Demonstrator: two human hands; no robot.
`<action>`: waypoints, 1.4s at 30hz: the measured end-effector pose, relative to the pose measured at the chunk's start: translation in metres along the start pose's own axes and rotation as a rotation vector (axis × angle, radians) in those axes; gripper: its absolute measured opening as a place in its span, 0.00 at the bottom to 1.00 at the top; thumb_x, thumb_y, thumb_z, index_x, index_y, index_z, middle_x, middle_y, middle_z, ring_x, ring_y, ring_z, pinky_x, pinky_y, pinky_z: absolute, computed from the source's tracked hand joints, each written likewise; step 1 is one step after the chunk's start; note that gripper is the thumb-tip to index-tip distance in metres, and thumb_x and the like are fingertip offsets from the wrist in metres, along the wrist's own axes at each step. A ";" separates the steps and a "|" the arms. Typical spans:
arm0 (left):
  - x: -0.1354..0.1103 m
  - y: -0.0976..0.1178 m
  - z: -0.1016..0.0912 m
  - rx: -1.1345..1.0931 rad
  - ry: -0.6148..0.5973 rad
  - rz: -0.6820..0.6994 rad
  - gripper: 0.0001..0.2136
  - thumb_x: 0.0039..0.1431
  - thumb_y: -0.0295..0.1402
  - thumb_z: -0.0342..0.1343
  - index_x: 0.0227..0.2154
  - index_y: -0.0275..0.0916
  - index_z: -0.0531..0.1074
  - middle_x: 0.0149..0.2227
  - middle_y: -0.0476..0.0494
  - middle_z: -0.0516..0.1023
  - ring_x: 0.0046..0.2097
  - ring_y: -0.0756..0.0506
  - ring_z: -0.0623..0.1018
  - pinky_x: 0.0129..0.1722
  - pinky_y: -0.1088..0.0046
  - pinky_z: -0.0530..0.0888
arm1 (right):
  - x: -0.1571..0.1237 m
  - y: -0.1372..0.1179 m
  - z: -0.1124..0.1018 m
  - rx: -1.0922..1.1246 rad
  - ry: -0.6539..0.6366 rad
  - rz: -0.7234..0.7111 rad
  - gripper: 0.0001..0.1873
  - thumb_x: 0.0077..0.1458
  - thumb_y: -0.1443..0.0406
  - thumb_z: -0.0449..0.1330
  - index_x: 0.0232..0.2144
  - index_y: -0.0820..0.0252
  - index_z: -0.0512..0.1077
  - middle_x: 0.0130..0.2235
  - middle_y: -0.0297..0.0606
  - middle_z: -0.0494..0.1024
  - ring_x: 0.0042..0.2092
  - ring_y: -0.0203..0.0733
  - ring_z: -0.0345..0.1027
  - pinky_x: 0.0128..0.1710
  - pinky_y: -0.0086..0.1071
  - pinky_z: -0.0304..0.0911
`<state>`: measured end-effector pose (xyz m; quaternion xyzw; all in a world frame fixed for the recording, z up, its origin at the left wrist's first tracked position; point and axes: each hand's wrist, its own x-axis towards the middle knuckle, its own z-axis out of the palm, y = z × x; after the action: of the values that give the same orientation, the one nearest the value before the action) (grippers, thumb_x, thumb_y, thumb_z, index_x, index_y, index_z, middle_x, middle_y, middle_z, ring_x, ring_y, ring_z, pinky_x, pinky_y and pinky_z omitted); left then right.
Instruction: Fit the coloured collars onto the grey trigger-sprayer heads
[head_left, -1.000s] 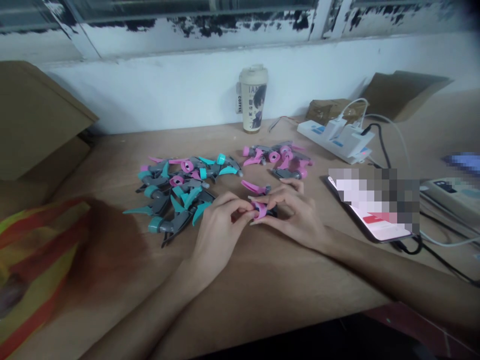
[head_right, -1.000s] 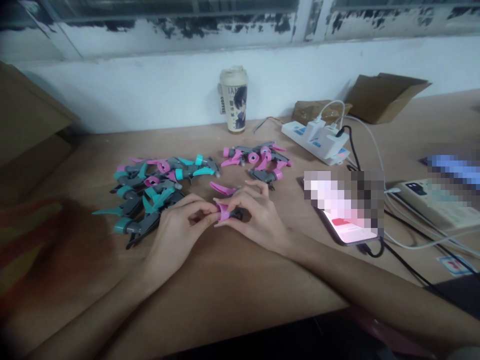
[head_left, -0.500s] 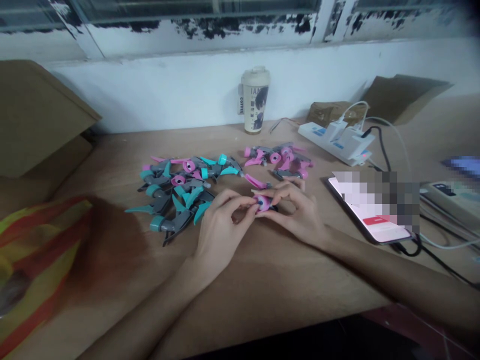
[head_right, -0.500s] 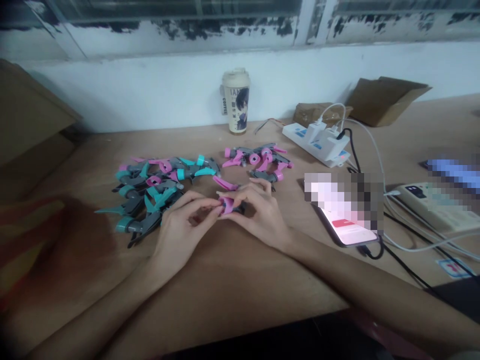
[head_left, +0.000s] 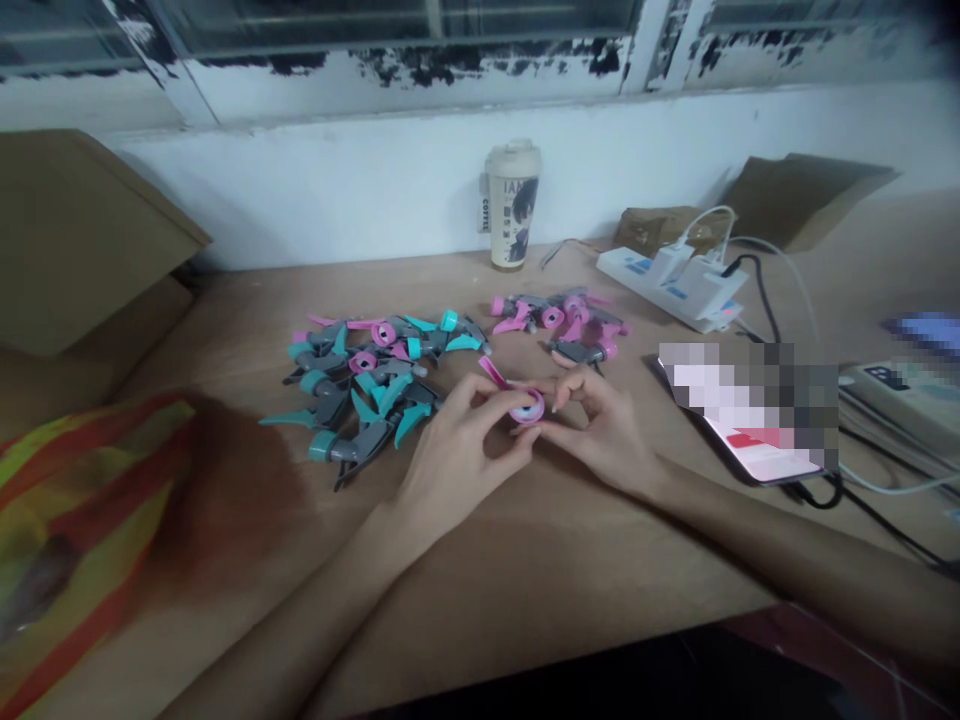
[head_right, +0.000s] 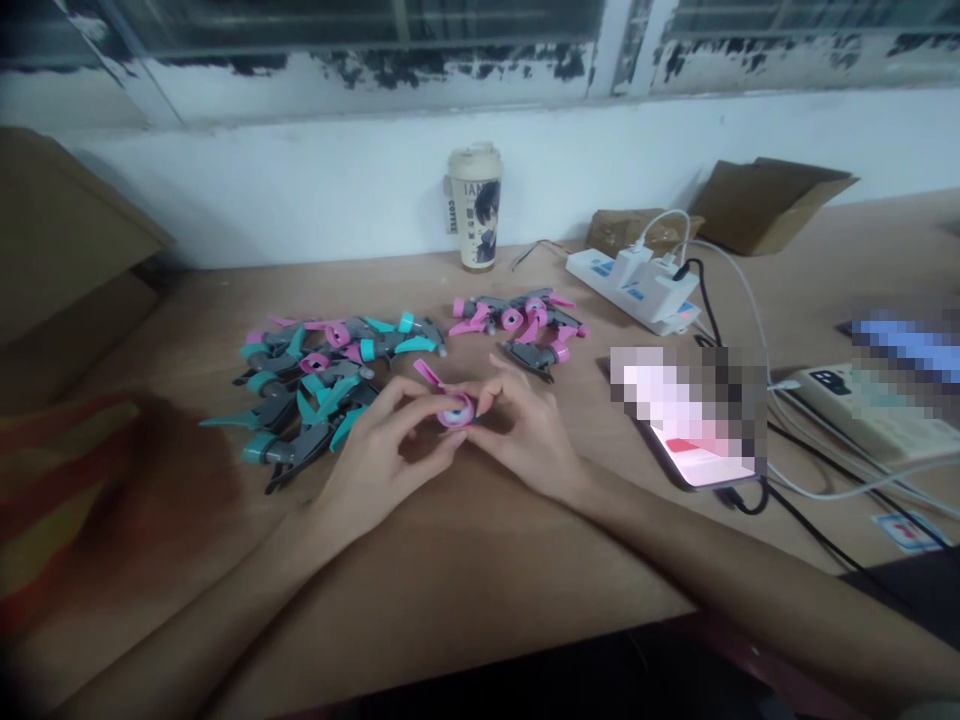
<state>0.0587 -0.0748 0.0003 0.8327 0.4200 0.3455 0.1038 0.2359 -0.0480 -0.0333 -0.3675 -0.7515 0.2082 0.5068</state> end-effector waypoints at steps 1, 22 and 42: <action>0.000 -0.002 0.000 0.024 0.006 0.019 0.10 0.58 0.32 0.54 0.43 0.43 0.71 0.38 0.45 0.68 0.38 0.48 0.72 0.36 0.72 0.72 | 0.001 0.000 0.000 0.007 0.005 -0.002 0.14 0.48 0.63 0.64 0.27 0.53 0.59 0.40 0.34 0.79 0.45 0.44 0.73 0.56 0.50 0.56; -0.005 -0.008 0.010 0.082 0.040 -0.016 0.08 0.61 0.32 0.50 0.41 0.42 0.72 0.37 0.45 0.65 0.36 0.49 0.71 0.35 0.74 0.71 | 0.005 -0.001 0.000 -0.192 0.038 -0.050 0.13 0.50 0.64 0.63 0.26 0.53 0.59 0.36 0.32 0.80 0.50 0.47 0.69 0.53 0.48 0.61; -0.006 -0.011 0.018 0.314 -0.154 -0.223 0.10 0.56 0.34 0.51 0.24 0.36 0.71 0.27 0.43 0.77 0.30 0.44 0.75 0.28 0.71 0.65 | 0.109 -0.036 0.087 -0.540 -0.335 -0.345 0.17 0.54 0.72 0.56 0.47 0.68 0.63 0.41 0.48 0.75 0.46 0.48 0.66 0.51 0.43 0.53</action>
<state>0.0618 -0.0704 -0.0211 0.8112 0.5489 0.1974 0.0422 0.1203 0.0175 0.0230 -0.3166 -0.9031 -0.0292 0.2887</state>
